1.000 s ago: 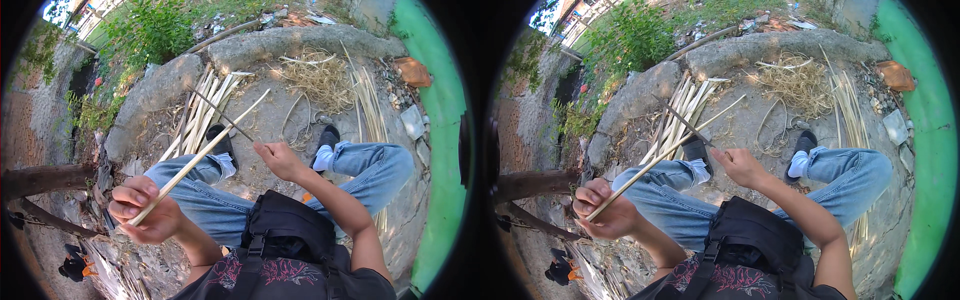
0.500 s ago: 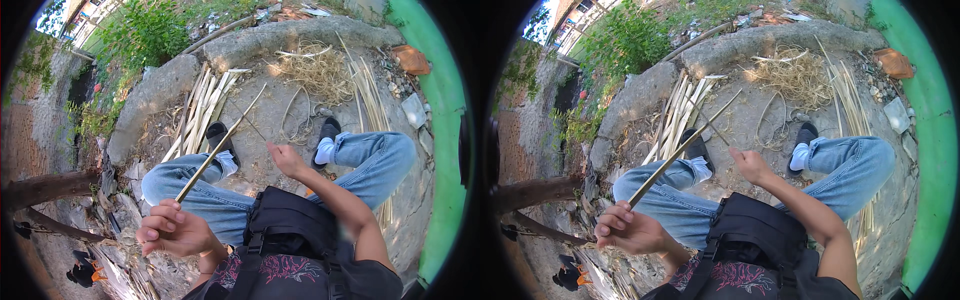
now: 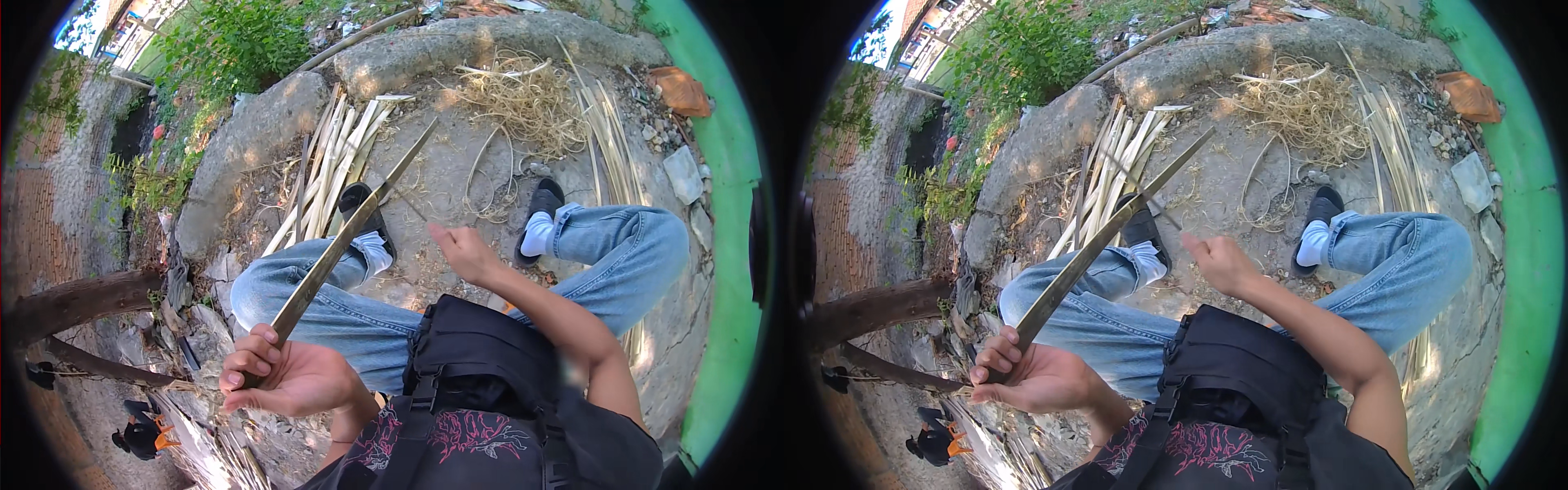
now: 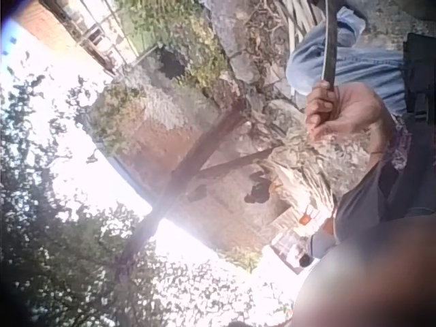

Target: The person whittles and shapes a long strip of bamboo using a large knife while seated outdoors.

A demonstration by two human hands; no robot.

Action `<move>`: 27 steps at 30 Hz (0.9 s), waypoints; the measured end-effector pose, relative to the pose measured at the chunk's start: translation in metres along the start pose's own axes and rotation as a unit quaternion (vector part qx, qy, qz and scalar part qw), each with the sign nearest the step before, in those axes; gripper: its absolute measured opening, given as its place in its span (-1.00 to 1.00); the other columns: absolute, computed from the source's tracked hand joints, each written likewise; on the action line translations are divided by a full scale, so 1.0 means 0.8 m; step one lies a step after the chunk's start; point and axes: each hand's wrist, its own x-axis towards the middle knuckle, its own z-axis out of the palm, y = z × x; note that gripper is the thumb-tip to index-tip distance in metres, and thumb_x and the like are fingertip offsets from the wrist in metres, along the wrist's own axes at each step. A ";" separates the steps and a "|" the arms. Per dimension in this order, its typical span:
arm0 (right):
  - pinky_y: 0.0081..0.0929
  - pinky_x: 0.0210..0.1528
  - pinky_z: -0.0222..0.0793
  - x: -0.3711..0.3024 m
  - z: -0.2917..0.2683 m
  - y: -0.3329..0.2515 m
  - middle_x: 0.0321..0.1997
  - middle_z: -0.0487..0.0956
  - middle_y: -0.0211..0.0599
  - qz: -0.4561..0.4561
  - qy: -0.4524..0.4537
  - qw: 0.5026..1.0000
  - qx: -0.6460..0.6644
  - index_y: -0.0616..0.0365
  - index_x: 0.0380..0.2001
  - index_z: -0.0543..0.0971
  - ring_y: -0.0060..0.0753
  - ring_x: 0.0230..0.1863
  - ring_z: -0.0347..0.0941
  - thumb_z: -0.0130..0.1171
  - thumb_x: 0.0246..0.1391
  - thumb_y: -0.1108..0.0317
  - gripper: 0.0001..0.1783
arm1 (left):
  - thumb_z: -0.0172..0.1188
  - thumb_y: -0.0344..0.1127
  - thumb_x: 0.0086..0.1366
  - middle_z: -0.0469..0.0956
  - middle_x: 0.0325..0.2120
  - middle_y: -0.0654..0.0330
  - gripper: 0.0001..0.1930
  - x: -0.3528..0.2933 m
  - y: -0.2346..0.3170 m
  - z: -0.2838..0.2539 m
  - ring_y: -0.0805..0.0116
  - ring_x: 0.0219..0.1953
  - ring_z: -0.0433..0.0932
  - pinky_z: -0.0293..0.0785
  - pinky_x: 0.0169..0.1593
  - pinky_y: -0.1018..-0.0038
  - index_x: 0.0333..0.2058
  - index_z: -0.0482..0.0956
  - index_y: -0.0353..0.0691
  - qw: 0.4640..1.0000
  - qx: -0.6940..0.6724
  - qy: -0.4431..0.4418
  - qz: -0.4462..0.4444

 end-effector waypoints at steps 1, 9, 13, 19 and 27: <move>-0.20 -0.54 0.14 -0.018 0.008 -0.022 -0.81 0.26 -0.08 -0.063 -0.018 0.998 0.012 0.36 -0.76 0.34 -0.23 -0.71 0.13 -0.20 0.20 -0.15 -0.26 | -0.25 0.04 0.40 0.01 -0.63 0.40 -0.65 0.001 0.002 0.002 0.54 -0.59 -0.04 0.06 -0.42 0.56 -0.45 0.19 -0.07 1.000 -0.002 -0.010 0.006; -0.27 -0.55 0.20 0.054 -0.048 0.085 -0.80 0.36 -0.17 0.166 0.116 0.979 -0.015 0.31 -0.84 0.37 -0.23 -0.72 0.23 -0.13 0.11 -0.26 -0.20 | -0.23 -0.09 0.36 -0.01 -0.81 0.37 -0.63 0.033 0.001 0.005 0.56 -0.77 -0.05 0.07 -0.58 0.56 -0.62 0.17 -0.07 0.987 -0.083 -0.123 -0.053; -0.40 -0.58 0.23 0.053 -0.072 0.060 -0.80 0.36 -0.30 0.080 0.161 0.982 0.052 0.26 -0.82 0.41 -0.41 -0.72 0.24 0.04 0.01 -0.26 -0.27 | -0.16 -0.21 0.28 0.04 -0.89 0.38 -0.68 0.086 0.003 0.024 0.55 -0.82 -0.01 0.11 -0.62 0.57 -0.68 0.17 -0.04 0.949 -0.189 -0.239 -0.087; -0.52 -0.50 0.23 0.005 -0.088 -0.058 -0.63 0.44 -0.37 -0.089 0.141 0.986 0.021 0.27 -0.65 0.45 -0.54 -0.60 0.29 0.37 -0.17 0.06 -0.53 | -0.01 -0.25 0.14 0.12 -0.89 0.42 -0.75 0.180 0.044 0.092 0.61 -0.85 0.09 0.09 -0.67 0.63 -0.69 0.25 -0.04 0.857 -0.292 -0.403 -0.131; -0.58 -0.34 0.32 0.003 -0.073 -0.104 -0.34 0.56 -0.18 -0.368 0.146 0.916 -0.067 0.37 -0.56 0.48 -0.61 -0.35 0.45 0.43 -0.24 0.21 -0.58 | 0.07 -0.17 0.03 0.15 -0.90 0.42 -0.75 0.240 0.081 0.202 0.62 -0.88 0.12 0.10 -0.70 0.69 -0.69 0.23 -0.07 0.727 -0.339 -0.559 -0.212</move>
